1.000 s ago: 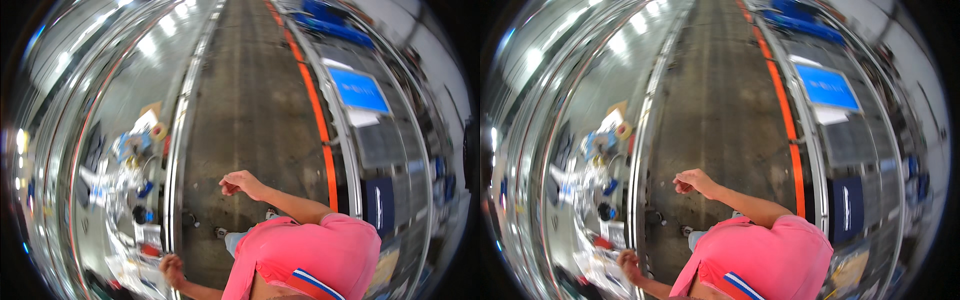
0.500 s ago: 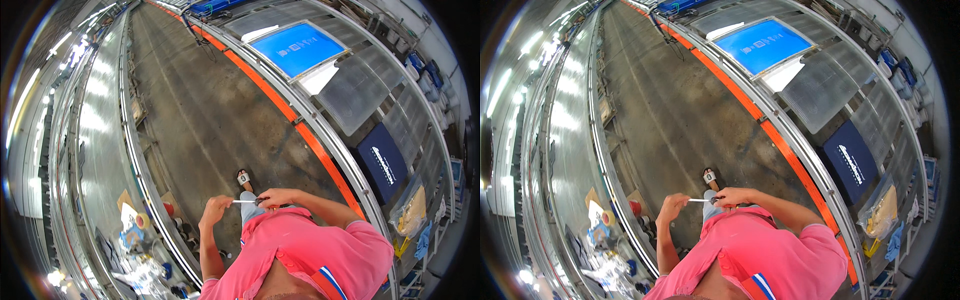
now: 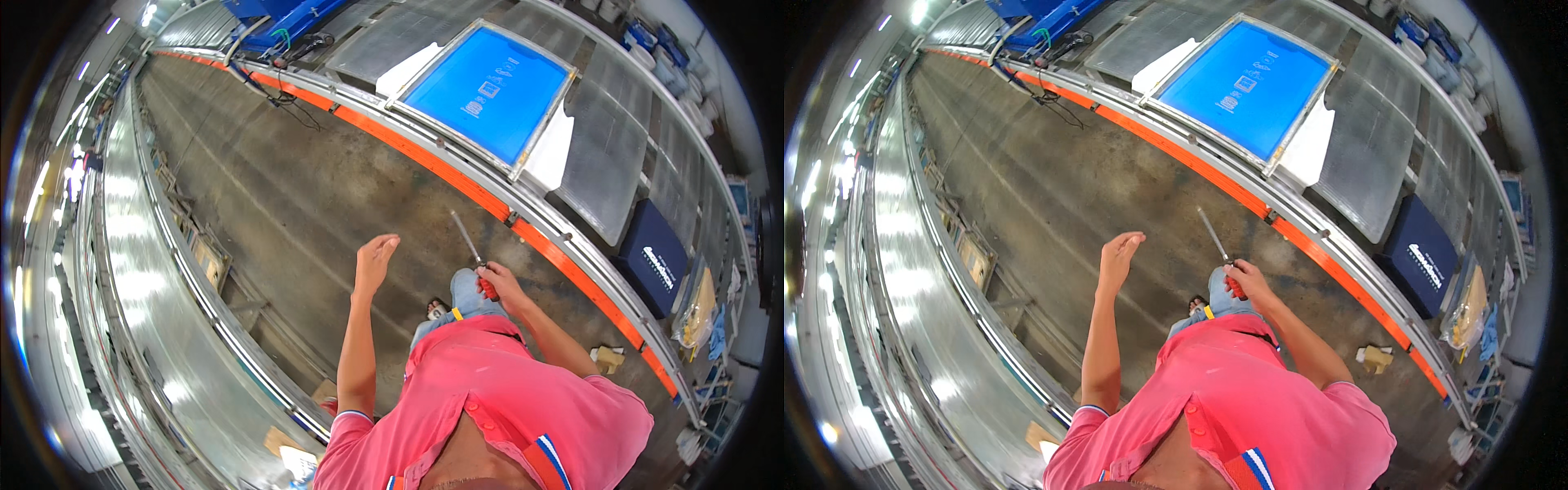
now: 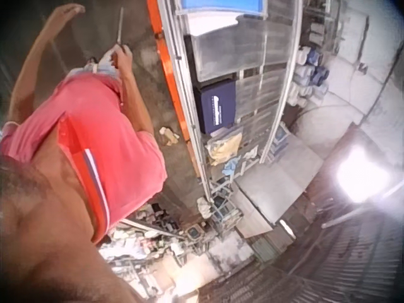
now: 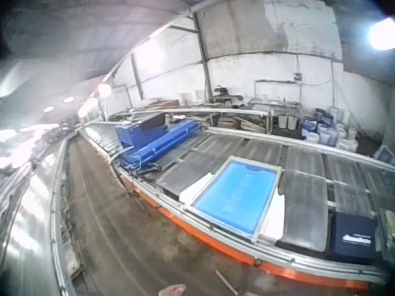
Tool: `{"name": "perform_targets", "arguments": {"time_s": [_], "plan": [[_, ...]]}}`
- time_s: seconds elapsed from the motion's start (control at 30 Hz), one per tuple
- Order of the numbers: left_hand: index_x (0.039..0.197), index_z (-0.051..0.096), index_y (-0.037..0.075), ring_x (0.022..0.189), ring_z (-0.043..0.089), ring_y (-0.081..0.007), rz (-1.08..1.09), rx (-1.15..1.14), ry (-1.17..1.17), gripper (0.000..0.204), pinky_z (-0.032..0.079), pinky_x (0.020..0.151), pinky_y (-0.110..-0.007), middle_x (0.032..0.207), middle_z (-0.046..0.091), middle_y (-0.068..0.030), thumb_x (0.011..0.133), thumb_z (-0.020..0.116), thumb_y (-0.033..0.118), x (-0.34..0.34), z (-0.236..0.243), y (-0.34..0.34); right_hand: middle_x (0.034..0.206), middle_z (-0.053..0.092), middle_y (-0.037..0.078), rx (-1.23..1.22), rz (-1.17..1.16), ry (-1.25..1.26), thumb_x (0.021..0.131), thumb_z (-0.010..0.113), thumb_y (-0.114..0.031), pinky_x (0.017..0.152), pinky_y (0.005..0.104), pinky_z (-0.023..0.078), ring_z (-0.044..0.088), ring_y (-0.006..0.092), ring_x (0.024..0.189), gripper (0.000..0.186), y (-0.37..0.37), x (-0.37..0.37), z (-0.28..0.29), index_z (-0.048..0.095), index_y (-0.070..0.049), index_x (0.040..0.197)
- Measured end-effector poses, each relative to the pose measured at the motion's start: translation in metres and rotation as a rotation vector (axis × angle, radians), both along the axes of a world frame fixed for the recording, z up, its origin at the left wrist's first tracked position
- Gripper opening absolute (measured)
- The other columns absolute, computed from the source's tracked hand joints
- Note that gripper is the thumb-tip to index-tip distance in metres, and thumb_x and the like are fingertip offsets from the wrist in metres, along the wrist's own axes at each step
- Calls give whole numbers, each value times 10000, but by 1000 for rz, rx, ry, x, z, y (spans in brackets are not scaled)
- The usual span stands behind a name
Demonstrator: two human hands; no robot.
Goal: The person aligns a white t-shirt on a printing press platen and positions a blue screen frame over it. They repeatedly lift and lower the frame to check alignment and then use a screwdriver to tighten the frame's locking mechanism.
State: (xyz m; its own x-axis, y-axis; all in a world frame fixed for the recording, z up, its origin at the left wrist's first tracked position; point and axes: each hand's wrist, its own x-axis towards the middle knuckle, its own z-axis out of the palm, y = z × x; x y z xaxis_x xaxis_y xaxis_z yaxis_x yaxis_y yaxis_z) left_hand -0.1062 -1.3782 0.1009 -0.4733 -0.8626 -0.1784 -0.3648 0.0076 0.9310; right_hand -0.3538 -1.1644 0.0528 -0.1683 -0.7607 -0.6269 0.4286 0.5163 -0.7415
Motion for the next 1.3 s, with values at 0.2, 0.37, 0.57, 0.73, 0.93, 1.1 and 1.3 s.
{"name": "perform_targets", "arguments": {"time_s": [0.2, 0.37, 0.57, 0.73, 0.93, 1.1, 1.3], "plan": [[1069, 728, -25, 907, 631, -124, -75, -27, -51, 337, 476, 862, -288, 1010, 739, -49, 991, 608, 280, -84, -14, -196, 881, 655, 44, -83, -137, -19, 990, 626, -276, 615, 252, 502, 621, 99, 723, 242, -120, -4, -45, 630, -51, 1076], [994, 709, -43, 786, 623, -190, -120, -161, -189, 344, 472, 739, -354, 869, 699, -151, 980, 612, 287, -148, -46, -335, 836, 651, 30, -69, -263, -55, 995, 612, -236, 588, 238, 474, 581, 74, 656, 191, -247, 22, -66, 629, -58, 1062], [818, 673, -55, 739, 610, -405, -386, -511, -335, 401, 443, 676, -493, 792, 639, -258, 981, 588, 302, -233, -98, -450, 759, 599, 16, -34, -554, -66, 1006, 571, -220, 492, 227, 422, 530, 62, 578, 294, -358, 67, -65, 615, -38, 1232], [700, 630, -48, 688, 586, -434, -581, -460, -455, 501, 440, 670, -512, 702, 609, -226, 981, 579, 363, -263, -119, -480, 743, 596, 12, 48, -761, -37, 1015, 563, -247, 510, 243, 423, 519, 66, 589, 268, -424, 116, -71, 626, -19, 1140], [634, 614, 4, 698, 594, -375, -669, -772, -361, 542, 420, 653, -508, 667, 608, -170, 1008, 534, 387, -260, -146, -489, 736, 610, 20, 100, -1008, 4, 1029, 558, -271, 538, 242, 435, 523, 69, 593, 295, -507, 167, -82, 620, 4, 1119], [567, 470, -35, 522, 389, -244, -701, -373, -381, 730, 334, 539, -449, 520, 450, -138, 1013, 497, 542, -278, -160, -492, 757, 603, 16, 112, -1193, -5, 1025, 570, -237, 542, 248, 438, 518, 74, 596, 283, -543, 184, -89, 620, 15, 1145], [553, 389, -8, 565, 319, -186, -622, -254, -343, 776, 303, 537, -413, 516, 371, -69, 993, 474, 626, -276, -153, -493, 799, 597, 42, 167, -1239, 158, 1001, 611, -176, 596, 262, 451, 514, 94, 652, 308, -556, 195, -92, 617, 22, 1237]]}}
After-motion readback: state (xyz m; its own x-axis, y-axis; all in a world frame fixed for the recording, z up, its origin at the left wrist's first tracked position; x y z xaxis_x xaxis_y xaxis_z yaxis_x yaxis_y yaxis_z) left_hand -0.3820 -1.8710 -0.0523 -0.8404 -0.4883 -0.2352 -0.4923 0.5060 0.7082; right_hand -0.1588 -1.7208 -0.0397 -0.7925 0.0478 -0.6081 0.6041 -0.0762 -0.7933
